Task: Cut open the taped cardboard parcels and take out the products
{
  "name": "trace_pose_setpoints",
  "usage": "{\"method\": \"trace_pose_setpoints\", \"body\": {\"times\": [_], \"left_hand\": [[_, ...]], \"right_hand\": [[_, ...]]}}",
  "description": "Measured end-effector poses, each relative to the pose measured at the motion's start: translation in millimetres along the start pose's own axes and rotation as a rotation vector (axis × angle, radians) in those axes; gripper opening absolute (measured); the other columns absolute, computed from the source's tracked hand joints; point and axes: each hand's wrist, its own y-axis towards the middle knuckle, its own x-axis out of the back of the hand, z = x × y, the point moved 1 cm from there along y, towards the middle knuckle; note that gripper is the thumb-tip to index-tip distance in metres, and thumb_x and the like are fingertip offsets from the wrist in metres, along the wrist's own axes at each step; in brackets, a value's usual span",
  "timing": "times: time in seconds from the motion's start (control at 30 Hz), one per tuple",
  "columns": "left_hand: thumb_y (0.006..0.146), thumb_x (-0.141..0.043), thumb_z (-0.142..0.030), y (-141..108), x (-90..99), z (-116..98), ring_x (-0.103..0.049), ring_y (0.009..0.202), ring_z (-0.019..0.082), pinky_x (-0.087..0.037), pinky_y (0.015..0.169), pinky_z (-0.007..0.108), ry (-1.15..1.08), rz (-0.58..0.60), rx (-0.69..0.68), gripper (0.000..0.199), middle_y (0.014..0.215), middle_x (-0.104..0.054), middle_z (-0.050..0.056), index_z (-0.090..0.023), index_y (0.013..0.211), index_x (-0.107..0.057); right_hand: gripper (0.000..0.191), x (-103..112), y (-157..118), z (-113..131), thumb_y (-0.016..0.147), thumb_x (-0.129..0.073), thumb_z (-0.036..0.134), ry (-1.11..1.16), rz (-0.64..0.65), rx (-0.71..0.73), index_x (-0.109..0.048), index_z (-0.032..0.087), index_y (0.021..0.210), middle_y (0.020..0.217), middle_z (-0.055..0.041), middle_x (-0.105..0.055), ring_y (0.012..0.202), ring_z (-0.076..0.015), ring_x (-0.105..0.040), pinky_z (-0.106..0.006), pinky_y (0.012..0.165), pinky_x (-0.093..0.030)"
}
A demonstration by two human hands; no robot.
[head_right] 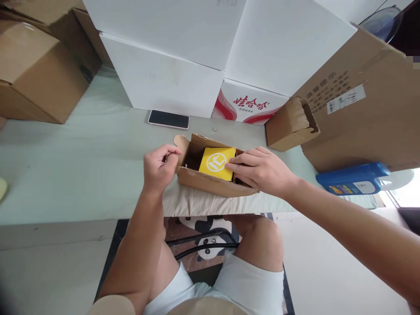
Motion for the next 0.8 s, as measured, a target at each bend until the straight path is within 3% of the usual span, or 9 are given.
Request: {"method": "trace_pose_setpoints", "body": {"times": [0.2,0.4,0.53,0.7,0.8], "left_hand": [[0.078,-0.054,-0.014,1,-2.3,-1,-0.031,0.044,0.009,-0.025,0.047,0.026,-0.041,0.029,-0.01,0.017,0.047,-0.038,-0.006,-0.02,0.067,-0.066],[0.078,-0.054,-0.015,0,-0.2,-1,-0.031,0.044,0.009,-0.025,0.047,0.027,-0.047,0.037,0.003,0.017,0.047,-0.037,-0.006,-0.02,0.066,-0.064],[0.078,-0.054,-0.013,0,-0.5,-1,-0.032,0.044,0.009,-0.026,0.047,0.026,-0.046,0.04,-0.01,0.018,0.048,-0.039,-0.006,-0.02,0.066,-0.065],[0.077,-0.054,-0.012,0,-3.2,-1,-0.03,0.043,0.008,-0.024,0.045,0.025,-0.059,0.027,-0.05,0.017,0.047,-0.037,-0.007,-0.02,0.065,-0.064],[0.076,-0.053,-0.011,1,-4.5,-1,-0.031,0.042,0.007,-0.023,0.043,0.024,-0.071,0.022,-0.062,0.017,0.046,-0.036,-0.007,-0.02,0.065,-0.064]], "right_hand": [[0.024,1,6,1,0.103,-0.064,0.027,-0.023,-0.035,0.045,-0.074,0.028,0.125,0.112,-0.0039,-0.081,0.089,-0.0169,-0.07,-0.033,0.074,-0.05],[0.023,0,-9,2,0.101,-0.067,0.026,-0.042,-0.093,0.066,-0.075,0.031,0.122,0.108,-0.0026,-0.082,0.087,-0.0165,-0.072,-0.033,0.071,-0.053],[0.024,1,-23,5,0.099,-0.066,0.024,0.111,-0.11,-0.034,-0.073,0.025,0.121,0.106,-0.0077,-0.079,0.089,-0.0184,-0.075,-0.033,0.075,-0.06],[0.022,7,-37,7,0.099,-0.058,0.022,0.241,0.073,-0.275,-0.074,0.025,0.114,0.114,-0.0093,-0.075,0.098,-0.0201,-0.076,-0.03,0.077,-0.062],[0.022,12,-46,2,0.101,-0.054,0.031,0.271,0.221,-0.378,-0.071,0.026,0.114,0.107,-0.0081,-0.075,0.087,-0.0189,-0.075,-0.03,0.071,-0.058]]}}
